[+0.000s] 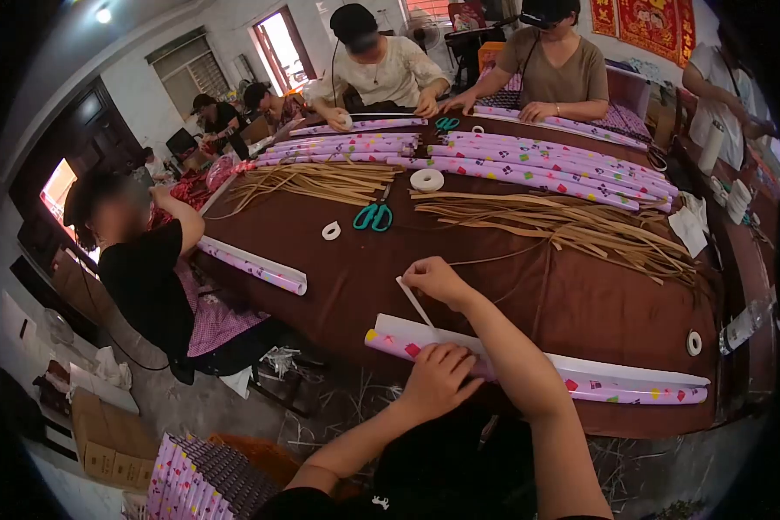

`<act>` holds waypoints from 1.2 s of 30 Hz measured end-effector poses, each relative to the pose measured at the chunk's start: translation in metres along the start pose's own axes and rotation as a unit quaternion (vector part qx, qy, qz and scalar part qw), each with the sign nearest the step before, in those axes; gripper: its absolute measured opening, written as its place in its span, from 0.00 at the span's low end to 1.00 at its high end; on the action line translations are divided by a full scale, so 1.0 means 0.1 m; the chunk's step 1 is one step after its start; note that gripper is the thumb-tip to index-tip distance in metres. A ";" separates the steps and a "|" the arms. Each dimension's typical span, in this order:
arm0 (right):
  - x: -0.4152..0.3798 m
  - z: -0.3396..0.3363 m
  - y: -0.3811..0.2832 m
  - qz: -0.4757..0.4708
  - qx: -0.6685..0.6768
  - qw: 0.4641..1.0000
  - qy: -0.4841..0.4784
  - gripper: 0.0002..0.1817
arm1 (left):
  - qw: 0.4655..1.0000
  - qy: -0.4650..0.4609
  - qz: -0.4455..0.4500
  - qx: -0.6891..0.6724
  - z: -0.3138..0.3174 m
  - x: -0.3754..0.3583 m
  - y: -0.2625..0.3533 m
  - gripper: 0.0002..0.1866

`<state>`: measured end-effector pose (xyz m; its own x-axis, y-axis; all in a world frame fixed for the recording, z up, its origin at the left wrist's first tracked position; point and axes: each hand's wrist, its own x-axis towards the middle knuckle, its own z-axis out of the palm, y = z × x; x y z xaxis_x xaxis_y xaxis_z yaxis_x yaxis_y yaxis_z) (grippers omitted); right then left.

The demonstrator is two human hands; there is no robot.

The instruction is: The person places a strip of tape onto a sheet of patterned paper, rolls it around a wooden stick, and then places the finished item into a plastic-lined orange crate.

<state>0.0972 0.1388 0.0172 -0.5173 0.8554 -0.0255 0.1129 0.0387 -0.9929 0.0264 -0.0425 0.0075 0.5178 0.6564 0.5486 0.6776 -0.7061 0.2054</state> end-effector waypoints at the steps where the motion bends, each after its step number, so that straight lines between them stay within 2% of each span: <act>1: -0.01 -0.04 -0.04 -0.001 0.028 1.000 0.014 0.08 | 1.000 0.004 0.021 0.017 0.03 0.05 0.07 0.20; 4: -0.05 -0.23 -0.16 0.010 0.119 0.993 0.019 0.07 | 0.998 -0.013 0.061 -0.007 0.19 0.14 0.20 0.23; 9: -0.16 -0.52 -0.37 0.025 0.143 0.987 0.069 0.07 | 0.994 -0.051 0.073 -0.059 0.31 0.15 0.18 0.23; 13: -0.22 -0.68 -0.47 -0.011 0.146 0.982 0.121 0.09 | 0.992 -0.079 0.077 -0.067 0.32 0.17 0.11 0.20; 15: -0.29 -0.76 -0.64 -0.033 0.095 0.980 0.170 0.09 | 0.992 -0.083 0.084 -0.046 0.32 0.16 0.09 0.18; 16: -0.35 -0.88 -0.74 -0.040 0.067 0.986 0.150 0.08 | 0.992 -0.080 0.087 -0.046 0.35 0.16 0.07 0.18; 17: -0.40 -0.97 -0.83 -0.071 0.049 0.982 0.171 0.08 | 0.992 -0.078 0.091 -0.047 0.38 0.16 0.07 0.18; 18: -0.49 -1.08 -1.04 -0.075 -0.058 0.971 0.219 0.09 | 0.992 -0.071 0.088 -0.051 0.41 0.16 0.06 0.18; 20: -0.67 -1.44 -1.39 -0.195 -0.127 0.938 0.258 0.08 | 0.989 -0.084 0.080 -0.089 0.43 0.19 0.04 0.19; 21: -0.78 -1.59 -1.67 -0.214 -0.121 0.919 0.308 0.08 | 0.989 -0.081 0.079 -0.093 0.42 0.19 0.04 0.19; 22: -0.94 -1.76 -1.95 -0.275 -0.172 0.885 0.333 0.09 | 0.989 -0.078 0.080 -0.097 0.40 0.20 0.04 0.21; 23: -1.19 -1.89 -2.28 -0.297 -0.257 0.839 0.377 0.10 | 0.989 -0.076 0.083 -0.101 0.38 0.20 0.03 0.23; 25: -1.59 -2.07 -2.90 -0.395 -0.278 0.772 0.413 0.11 | 0.988 -0.083 0.089 -0.098 0.36 0.21 0.02 0.24; 26: -1.82 -2.02 -3.17 -0.431 -0.350 0.694 0.458 0.14 | 0.988 -0.089 0.094 -0.089 0.35 0.22 0.02 0.25; 27: -2.05 -2.01 -3.43 -0.460 -0.384 0.639 0.483 0.14 | 0.989 -0.064 0.097 -0.090 0.34 0.22 0.03 0.24; 30: -2.44 -1.66 -3.89 -0.520 -0.446 0.535 0.495 0.13 | 0.990 -0.056 0.098 -0.085 0.37 0.20 0.03 0.24; 33: -2.27 -1.26 -4.07 -0.513 -0.514 0.518 0.452 0.12 | 0.990 -0.053 0.097 -0.090 0.34 0.20 0.04 0.24; 36: -1.68 -0.92 -3.96 -0.443 -0.586 0.583 0.348 0.12 | 0.990 -0.053 0.097 -0.090 0.32 0.21 0.04 0.24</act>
<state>0.2174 0.0277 0.4251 -0.3902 0.2185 0.8944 0.7753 0.6020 0.1911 0.0566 -0.0227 -0.0060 0.6871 0.5221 0.5053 0.4613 -0.8508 0.2518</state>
